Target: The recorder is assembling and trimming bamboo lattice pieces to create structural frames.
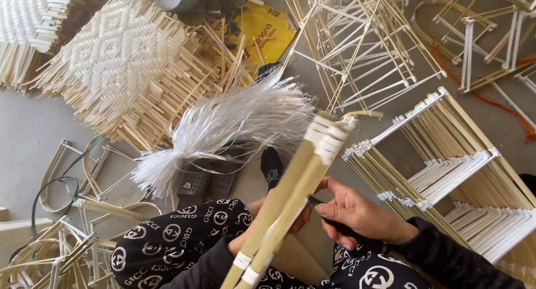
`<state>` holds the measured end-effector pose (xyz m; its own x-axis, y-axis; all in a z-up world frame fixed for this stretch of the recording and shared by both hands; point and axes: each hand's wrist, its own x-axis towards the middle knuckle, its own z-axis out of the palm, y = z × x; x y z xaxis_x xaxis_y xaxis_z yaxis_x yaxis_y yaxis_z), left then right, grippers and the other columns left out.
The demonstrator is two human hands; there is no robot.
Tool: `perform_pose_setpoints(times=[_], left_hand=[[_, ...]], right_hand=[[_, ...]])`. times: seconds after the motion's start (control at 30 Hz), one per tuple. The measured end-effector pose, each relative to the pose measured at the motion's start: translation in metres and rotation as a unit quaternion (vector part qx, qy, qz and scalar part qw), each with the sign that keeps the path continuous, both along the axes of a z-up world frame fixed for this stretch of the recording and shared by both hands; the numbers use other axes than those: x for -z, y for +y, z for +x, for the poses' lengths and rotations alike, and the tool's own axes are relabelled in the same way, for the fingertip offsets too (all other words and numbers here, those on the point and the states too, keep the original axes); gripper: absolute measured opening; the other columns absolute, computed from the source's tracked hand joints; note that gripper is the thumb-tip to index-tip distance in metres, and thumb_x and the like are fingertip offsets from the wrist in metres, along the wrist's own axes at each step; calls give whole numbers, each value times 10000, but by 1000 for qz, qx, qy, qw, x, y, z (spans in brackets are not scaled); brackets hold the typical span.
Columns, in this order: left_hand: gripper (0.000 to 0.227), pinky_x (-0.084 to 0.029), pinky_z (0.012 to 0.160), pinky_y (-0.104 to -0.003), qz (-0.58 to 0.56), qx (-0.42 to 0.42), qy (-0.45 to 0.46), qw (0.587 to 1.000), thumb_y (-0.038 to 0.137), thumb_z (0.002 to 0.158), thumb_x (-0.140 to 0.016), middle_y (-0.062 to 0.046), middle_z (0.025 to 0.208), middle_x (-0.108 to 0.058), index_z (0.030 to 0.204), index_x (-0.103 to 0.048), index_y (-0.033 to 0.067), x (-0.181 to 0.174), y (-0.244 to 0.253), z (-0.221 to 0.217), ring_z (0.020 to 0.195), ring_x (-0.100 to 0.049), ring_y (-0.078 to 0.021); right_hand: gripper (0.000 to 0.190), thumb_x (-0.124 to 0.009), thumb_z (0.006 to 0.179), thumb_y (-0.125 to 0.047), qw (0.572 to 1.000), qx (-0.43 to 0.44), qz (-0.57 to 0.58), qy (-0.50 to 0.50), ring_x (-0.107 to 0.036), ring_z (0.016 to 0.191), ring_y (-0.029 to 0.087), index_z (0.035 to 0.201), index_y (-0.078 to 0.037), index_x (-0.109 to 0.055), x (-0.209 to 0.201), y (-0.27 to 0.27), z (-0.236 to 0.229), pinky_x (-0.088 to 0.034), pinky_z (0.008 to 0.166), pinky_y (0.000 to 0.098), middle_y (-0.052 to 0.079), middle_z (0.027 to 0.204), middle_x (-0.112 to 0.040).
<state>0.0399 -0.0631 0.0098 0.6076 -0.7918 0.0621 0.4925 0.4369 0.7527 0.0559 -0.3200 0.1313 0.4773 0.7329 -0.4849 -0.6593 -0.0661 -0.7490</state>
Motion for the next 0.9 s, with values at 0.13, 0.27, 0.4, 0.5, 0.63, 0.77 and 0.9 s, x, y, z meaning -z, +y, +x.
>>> perform_pose_setpoints(times=[0.13, 0.27, 0.4, 0.5, 0.63, 0.77, 0.9], left_hand=[[241, -483, 640, -205, 282, -214, 261, 898, 209, 953, -531, -5, 871, -654, 1175, -595, 139, -115, -35, -15, 704, -591, -53], [435, -522, 712, -216, 283, -210, 40, 935, 419, 1108, -435, -23, 924, -640, 1155, -606, 22, -96, -29, -27, 799, -591, -36], [419, -472, 614, -243, 275, -197, 114, 934, 412, 1115, -427, -33, 819, -581, 1075, -568, 20, -94, -20, -51, 691, -541, -88], [406, -489, 687, -241, 299, -215, 65, 927, 387, 1131, -451, -21, 892, -579, 1085, -590, 9, -43, -9, -81, 788, -542, -77], [373, -500, 857, -201, 356, -230, 42, 905, 357, 1115, -478, -1, 1027, -641, 1162, -645, 26, -2, 5, -114, 961, -586, -47], [312, -481, 620, -227, 146, -209, 290, 923, 361, 1029, -444, -24, 870, -628, 1170, -582, 119, -56, -18, -63, 711, -585, -101], [396, -475, 642, -198, 248, -255, 75, 932, 377, 1095, -447, 12, 866, -600, 1187, -589, 19, -90, -39, -32, 745, -543, -39]], right_hand=[[378, -571, 1036, -214, 1000, 1, 6, 29, -547, 384, 117, 1291, 65, -563, 18, -8, -3, -441, 361, 242, 78, 630, -651], [181, -616, 1007, -143, 938, -55, -7, -342, -716, 629, 111, 894, -34, -705, 72, -29, -12, -590, 579, 270, 38, 719, -736], [357, -685, 888, -181, 881, -36, -92, -462, -669, 509, 73, 1217, -43, -659, 55, -28, -19, -583, 581, 261, -8, 642, -721], [440, -616, 920, -183, 977, 35, -47, -204, -584, 412, 84, 1348, -89, -591, 15, -22, -7, -493, 423, 239, 22, 599, -668], [477, -563, 975, -184, 992, 96, -61, -48, -530, 343, 113, 1418, -46, -454, 7, -19, 0, -430, 320, 232, 85, 579, -642], [601, -556, 958, -177, 997, 19, -66, -40, -536, 350, 118, 1523, -121, -359, 8, 3, -9, -453, 339, 250, 72, 595, -645], [449, -574, 1082, -217, 985, -3, 13, -174, -640, 577, 126, 1318, 150, -464, 39, -13, -11, -537, 493, 244, 92, 820, -697]])
